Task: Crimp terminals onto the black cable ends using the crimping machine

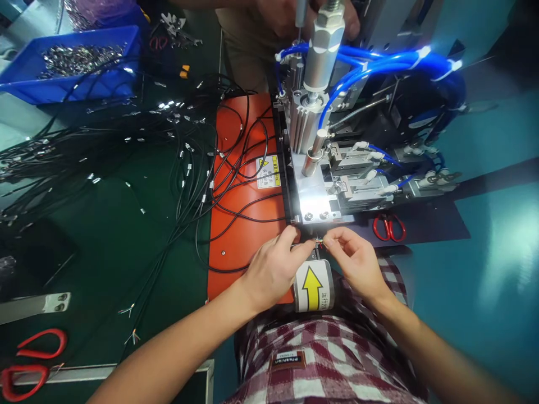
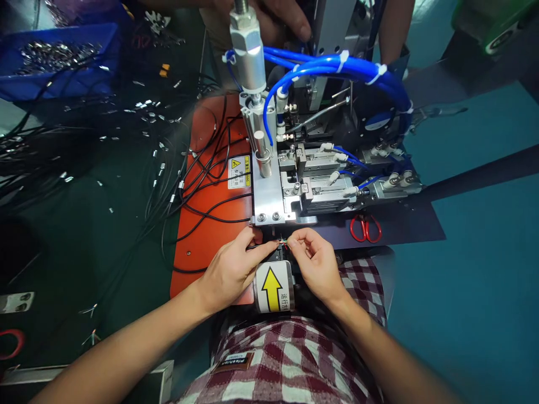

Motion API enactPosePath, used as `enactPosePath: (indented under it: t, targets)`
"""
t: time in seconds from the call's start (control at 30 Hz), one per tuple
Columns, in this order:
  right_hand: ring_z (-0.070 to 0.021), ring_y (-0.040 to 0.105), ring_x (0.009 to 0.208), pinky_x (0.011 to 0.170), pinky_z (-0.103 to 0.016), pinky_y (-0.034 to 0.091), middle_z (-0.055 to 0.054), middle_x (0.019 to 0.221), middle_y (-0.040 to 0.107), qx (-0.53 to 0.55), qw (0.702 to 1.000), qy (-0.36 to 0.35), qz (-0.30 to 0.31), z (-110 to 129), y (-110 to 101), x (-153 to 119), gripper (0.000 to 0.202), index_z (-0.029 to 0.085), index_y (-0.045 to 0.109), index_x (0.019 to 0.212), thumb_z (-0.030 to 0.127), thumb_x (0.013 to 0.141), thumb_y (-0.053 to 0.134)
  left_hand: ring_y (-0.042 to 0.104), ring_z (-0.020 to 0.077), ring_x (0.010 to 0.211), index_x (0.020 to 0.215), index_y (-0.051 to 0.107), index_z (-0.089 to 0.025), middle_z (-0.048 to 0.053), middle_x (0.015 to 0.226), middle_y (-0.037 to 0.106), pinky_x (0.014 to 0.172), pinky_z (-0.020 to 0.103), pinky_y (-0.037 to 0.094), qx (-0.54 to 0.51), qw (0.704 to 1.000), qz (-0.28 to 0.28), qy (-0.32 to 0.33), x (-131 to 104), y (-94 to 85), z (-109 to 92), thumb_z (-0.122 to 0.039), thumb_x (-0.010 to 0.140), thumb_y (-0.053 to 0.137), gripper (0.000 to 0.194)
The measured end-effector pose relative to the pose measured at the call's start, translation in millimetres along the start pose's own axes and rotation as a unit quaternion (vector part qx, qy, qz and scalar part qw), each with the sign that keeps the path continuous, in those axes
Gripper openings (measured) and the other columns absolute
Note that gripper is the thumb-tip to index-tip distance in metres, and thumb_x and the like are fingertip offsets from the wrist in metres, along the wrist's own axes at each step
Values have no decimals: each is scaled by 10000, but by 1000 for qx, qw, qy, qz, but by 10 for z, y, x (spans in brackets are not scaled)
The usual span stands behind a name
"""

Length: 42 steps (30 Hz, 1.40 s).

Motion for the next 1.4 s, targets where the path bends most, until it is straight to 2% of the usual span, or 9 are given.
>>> enactPosePath:
  t: [0.6, 0.87, 1.2, 1.4]
  targets:
    - [-134, 487, 645, 584, -246, 406, 5, 707, 549, -20, 999, -49, -3, -33, -9, -9, 134, 190, 586, 774, 283, 869, 601, 609, 204, 857, 1217, 606, -152, 113, 966, 513, 697, 332, 573, -15, 1000, 8, -8, -5, 9, 17, -176, 949, 379, 352]
    - [-138, 515, 688, 631, -262, 415, -2, 770, 571, -39, 990, -137, -21, -108, -9, -13, 70, 199, 591, 827, 205, 896, 575, 606, 220, 890, 1210, 613, -138, 126, 980, 520, 721, 350, 573, -26, 999, 14, -14, -4, 9, 15, -171, 945, 389, 349]
    - [-145, 516, 703, 635, -273, 412, -4, 776, 566, -31, 989, -143, -29, -123, 7, -21, 72, 203, 583, 829, 199, 897, 561, 606, 215, 883, 1221, 598, -140, 125, 989, 520, 714, 339, 569, -19, 1000, 9, -8, -2, 20, 18, -172, 950, 374, 353]
    - [-153, 513, 690, 634, -284, 414, -12, 772, 574, -39, 991, -120, -33, -130, 8, -30, 78, 199, 585, 830, 241, 894, 567, 604, 214, 897, 1217, 600, -157, 114, 987, 519, 728, 334, 563, -18, 999, 18, -21, 0, 14, 14, -171, 944, 402, 337]
Point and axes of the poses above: each hand's wrist, its own x-axis towards the middle knuckle, its own y-axis out of the palm, z = x × y, the point moved 4 cm from there along x, towards the middle knuckle
